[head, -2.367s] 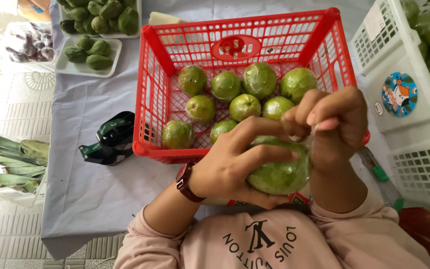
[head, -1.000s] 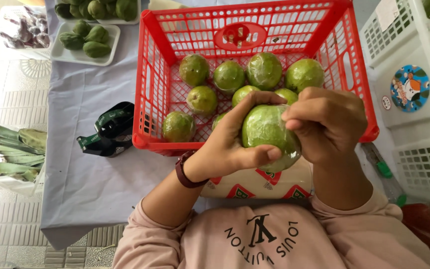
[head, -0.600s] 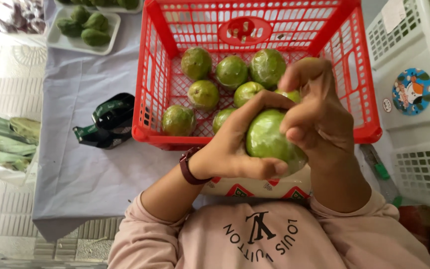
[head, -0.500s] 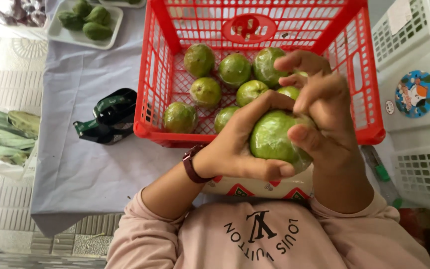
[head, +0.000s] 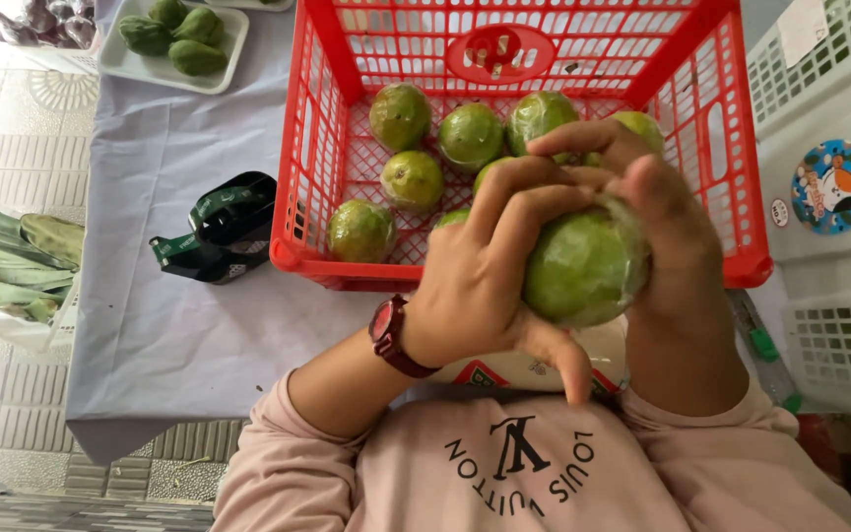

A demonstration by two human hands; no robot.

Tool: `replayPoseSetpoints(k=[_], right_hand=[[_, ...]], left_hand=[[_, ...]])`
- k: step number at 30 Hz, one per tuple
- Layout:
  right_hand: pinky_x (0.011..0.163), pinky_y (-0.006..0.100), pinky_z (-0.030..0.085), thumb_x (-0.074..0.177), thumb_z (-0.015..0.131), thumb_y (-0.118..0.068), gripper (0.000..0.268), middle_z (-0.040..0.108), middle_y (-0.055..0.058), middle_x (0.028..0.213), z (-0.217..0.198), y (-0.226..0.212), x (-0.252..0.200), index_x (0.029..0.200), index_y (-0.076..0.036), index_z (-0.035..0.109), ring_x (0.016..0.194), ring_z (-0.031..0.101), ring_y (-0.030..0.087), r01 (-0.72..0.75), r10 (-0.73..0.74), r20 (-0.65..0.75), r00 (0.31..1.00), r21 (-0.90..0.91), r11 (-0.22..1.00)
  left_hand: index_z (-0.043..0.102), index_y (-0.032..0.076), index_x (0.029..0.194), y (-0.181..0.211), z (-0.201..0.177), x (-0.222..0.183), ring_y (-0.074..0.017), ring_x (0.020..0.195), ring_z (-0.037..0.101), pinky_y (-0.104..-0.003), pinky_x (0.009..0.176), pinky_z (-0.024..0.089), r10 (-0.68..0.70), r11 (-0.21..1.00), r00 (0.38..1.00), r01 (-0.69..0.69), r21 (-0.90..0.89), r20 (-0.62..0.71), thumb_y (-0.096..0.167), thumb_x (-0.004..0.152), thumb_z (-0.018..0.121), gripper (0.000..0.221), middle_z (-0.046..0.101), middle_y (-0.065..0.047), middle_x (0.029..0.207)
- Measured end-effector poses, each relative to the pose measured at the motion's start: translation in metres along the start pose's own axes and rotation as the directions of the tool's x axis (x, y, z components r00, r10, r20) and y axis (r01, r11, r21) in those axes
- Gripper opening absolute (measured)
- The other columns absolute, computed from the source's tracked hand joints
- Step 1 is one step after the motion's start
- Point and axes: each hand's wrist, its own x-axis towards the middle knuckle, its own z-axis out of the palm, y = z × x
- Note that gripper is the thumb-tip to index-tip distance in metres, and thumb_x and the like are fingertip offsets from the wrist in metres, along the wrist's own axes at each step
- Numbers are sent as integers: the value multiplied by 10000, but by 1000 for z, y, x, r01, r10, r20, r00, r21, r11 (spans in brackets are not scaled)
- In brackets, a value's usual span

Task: Wrapping individual guavas in plastic film and placing them in a red plastic crate

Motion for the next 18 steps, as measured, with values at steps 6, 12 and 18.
replayPoseSetpoints(k=[6,12,18], right_hand=[[956,301,540,1061,548,-529,488,603,97,1061,4,20,-14,1139,-47,559,1002,649,208,339,-468,-190,863,-469,816],[1147,415,578,1135,472,-576,512,557,130,1231,-46,35,-44,1249,-78,441,1136,647,285,355,-439,-143,887,-399,846],[1301,529,498,901,621,-416,586,450,168,1480,-75,31,-33,1388,-218,363,1337,585,333,388,-292,319,902,-300,871]], left_hand=[[322,196,1616,-8,7,-10,-307,1533,625,-486,1170,656,-63,998,998,63,14,-2,828,818,368,1019,452,-97,1616],[292,245,1656,3,15,-27,-270,1666,579,-444,1380,649,-50,996,998,48,-76,-24,722,921,677,957,378,-102,1742],[374,217,1625,0,18,-30,-213,1653,607,-369,1502,567,-24,991,994,9,-137,-105,664,948,721,882,442,-99,1719]])
